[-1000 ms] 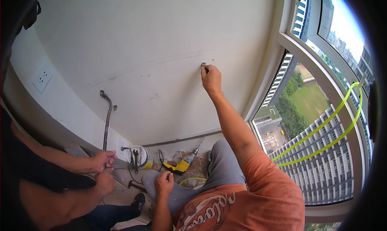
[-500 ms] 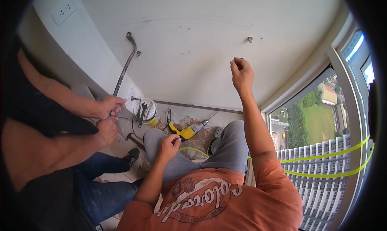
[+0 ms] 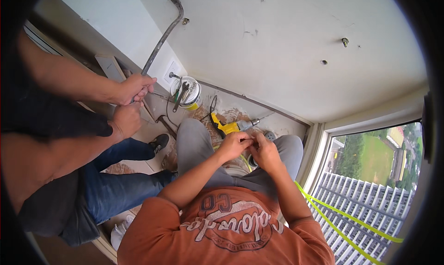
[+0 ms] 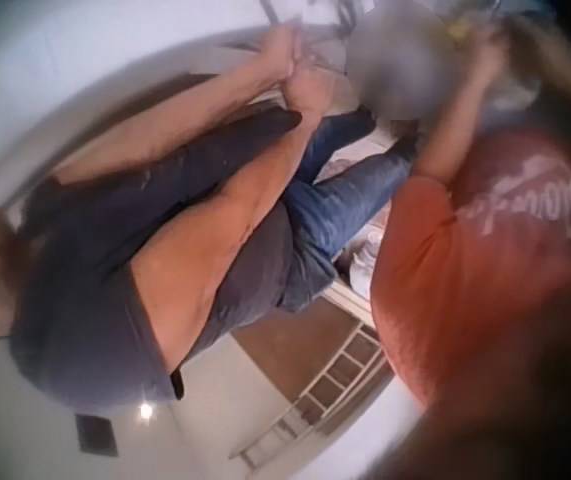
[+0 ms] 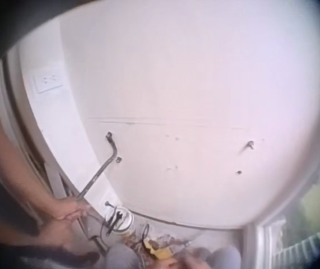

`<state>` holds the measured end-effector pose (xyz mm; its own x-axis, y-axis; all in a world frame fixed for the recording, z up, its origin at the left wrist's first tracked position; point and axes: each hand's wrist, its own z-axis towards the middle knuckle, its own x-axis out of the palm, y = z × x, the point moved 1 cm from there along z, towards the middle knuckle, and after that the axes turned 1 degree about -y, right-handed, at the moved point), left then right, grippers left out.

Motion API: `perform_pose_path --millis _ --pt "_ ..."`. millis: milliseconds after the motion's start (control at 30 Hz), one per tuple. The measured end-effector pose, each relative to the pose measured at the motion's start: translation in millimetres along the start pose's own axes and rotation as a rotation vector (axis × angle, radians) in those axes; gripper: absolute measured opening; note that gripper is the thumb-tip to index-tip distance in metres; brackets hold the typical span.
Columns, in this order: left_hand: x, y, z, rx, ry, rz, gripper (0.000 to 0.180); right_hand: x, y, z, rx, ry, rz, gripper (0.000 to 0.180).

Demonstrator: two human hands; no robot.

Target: The person drills holes into the ceiling using a yellow power drill, then inserts and tightens metal fixtures with a wrench. A second person assists by handing over tools and fixtures. The task involves repeated drilling and fastening of ceiling hardware.

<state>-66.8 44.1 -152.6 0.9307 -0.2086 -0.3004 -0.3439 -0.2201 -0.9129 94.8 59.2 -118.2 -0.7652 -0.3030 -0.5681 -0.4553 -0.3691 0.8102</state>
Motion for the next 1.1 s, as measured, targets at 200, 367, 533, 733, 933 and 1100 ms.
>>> perform_pose_path --millis 200,367,533,733,933,1100 --pt "-39 -7 59 -0.086 -0.078 -0.12 0.016 -35 -30 6 0.103 -0.197 -0.018 0.025" --pt "-120 53 135 -0.163 -0.43 -0.217 0.02 -35 -79 -15 0.417 -0.545 0.255 0.014" --pt "-172 252 169 -0.548 -0.725 -0.33 0.014 -32 -67 5 0.266 -0.474 0.066 0.009" --pt "-184 294 194 -0.489 -1.001 0.27 0.012 -44 -67 6 0.25 -0.439 -0.064 0.012" --pt "-189 277 201 -0.42 -0.908 0.597 0.023 -42 -66 13 0.272 -0.355 -0.092 0.015" --pt "-217 258 210 -0.216 -0.909 0.606 0.028 -47 -63 14 0.22 -0.374 -0.135 0.012"
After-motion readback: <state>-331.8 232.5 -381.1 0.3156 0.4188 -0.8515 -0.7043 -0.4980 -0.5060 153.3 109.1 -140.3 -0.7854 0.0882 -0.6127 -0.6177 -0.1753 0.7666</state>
